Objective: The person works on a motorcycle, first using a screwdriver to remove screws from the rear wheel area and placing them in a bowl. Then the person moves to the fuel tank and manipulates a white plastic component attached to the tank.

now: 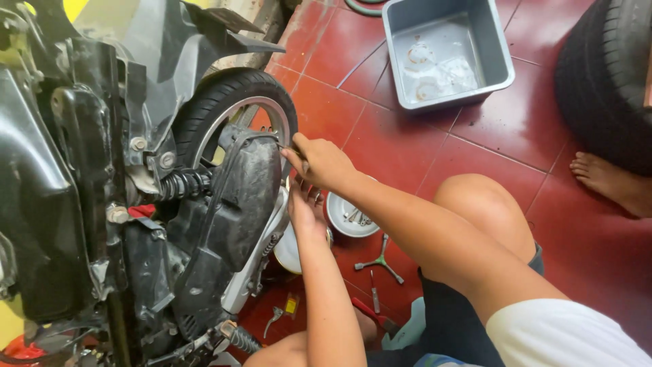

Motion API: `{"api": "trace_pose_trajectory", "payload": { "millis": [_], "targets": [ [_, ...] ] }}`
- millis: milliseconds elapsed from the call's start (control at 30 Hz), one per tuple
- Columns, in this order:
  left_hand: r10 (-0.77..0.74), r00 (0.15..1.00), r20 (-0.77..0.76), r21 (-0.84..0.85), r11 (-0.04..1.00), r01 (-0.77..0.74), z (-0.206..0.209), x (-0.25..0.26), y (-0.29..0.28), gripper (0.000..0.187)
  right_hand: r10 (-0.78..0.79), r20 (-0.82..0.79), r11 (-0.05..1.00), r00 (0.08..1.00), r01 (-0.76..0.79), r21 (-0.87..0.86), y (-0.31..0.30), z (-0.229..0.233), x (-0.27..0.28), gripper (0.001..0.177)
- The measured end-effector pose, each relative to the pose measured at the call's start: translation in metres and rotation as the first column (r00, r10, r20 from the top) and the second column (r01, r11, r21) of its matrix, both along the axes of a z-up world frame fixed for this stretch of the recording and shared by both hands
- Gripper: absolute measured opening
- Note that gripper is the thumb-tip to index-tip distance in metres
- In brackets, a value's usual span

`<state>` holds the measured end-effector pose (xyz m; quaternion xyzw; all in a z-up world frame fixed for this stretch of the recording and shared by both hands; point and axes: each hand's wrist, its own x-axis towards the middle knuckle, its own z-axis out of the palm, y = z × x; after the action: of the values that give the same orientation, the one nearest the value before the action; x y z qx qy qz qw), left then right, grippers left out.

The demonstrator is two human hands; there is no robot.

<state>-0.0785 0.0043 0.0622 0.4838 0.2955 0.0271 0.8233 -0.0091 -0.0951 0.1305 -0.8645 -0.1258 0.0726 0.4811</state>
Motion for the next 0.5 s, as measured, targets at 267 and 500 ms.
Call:
{"api": "trace_pose_trajectory", "payload": {
  "millis": [267,500],
  "targets": [
    [-0.006,0.998,-0.055,0.036,0.999,0.008,-0.07,-0.014,0.036,0.032,-0.164,-0.063,0.977,0.984,0.171,0.127,0.026,-0.034,0.011,0.041],
    [-0.04,0.998,-0.05,0.003,0.999,0.04,-0.088,-0.018,0.036,0.032,-0.174,-0.097,0.977,0.98,0.184,0.11,0.027,-0.032,0.018,0.042]
  ]
}}
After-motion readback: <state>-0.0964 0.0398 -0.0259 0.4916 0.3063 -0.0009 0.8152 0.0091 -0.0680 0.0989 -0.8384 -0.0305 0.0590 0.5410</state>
